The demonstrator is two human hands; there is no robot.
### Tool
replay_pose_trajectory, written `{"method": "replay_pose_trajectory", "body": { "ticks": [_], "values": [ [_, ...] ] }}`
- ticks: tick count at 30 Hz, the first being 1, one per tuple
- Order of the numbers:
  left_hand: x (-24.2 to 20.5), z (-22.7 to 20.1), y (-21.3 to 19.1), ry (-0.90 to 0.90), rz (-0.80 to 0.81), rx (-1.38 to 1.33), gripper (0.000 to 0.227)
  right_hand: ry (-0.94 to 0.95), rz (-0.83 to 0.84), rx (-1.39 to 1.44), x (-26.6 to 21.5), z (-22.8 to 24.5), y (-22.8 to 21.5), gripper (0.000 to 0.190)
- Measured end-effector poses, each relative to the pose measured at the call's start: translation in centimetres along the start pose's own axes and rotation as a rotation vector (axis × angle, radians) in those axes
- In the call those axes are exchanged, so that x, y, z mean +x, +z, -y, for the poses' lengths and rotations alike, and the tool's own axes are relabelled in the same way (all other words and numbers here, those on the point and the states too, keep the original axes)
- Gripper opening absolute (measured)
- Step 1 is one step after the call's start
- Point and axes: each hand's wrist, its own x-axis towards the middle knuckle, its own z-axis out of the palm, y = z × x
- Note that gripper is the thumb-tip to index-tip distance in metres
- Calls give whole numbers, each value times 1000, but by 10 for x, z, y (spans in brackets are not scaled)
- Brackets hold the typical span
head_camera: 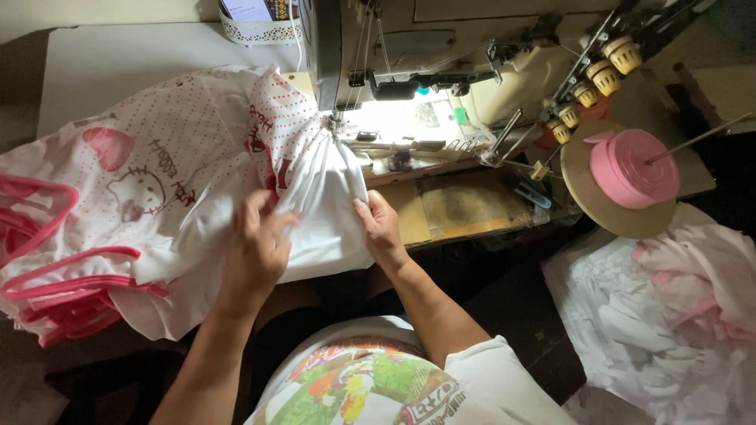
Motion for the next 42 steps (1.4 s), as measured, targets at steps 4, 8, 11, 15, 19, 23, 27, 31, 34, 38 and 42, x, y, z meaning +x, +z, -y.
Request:
{"method": "replay_pose_trajectory", "body": {
  "ticks": [4, 8, 11, 15, 19, 23, 27, 31, 34, 38, 42],
  "values": [
    [76, -32, -12, 147, -154, -116, 17, -3, 11, -76, -2, -6, 2, 26],
    [161, -1, 44, 164, -88, 85, 21, -10, 28, -74, 0, -8, 1, 26],
    [197, 11, 70, 43, -104, 341, 25, -12, 29, -75, -3, -8, 0, 27],
    [201, 24, 84, 154, -325, 447, 31, -22, 43, -78, 1, -23, -4, 28],
    [205, 35, 95, 230, -449, 517, 45, -51, 36, -73, -2, -15, -3, 29],
    [205, 37, 97, 216, -394, 570, 51, -95, 50, -89, -8, -1, 0, 31],
    [203, 35, 95, 214, -387, 584, 51, -87, 36, -67, -6, -12, -2, 32],
    [202, 37, 96, 199, -362, 602, 52, -99, 50, -74, -9, -9, -2, 32],
    [206, 41, 100, 196, -354, 597, 53, -116, 56, -83, -6, -12, -3, 32],
    [206, 45, 103, 200, -361, 571, 54, -121, 65, -88, -6, -15, -4, 32],
    [203, 42, 101, 196, -347, 564, 52, -119, 60, -80, -8, -12, -4, 31]
  ]
}}
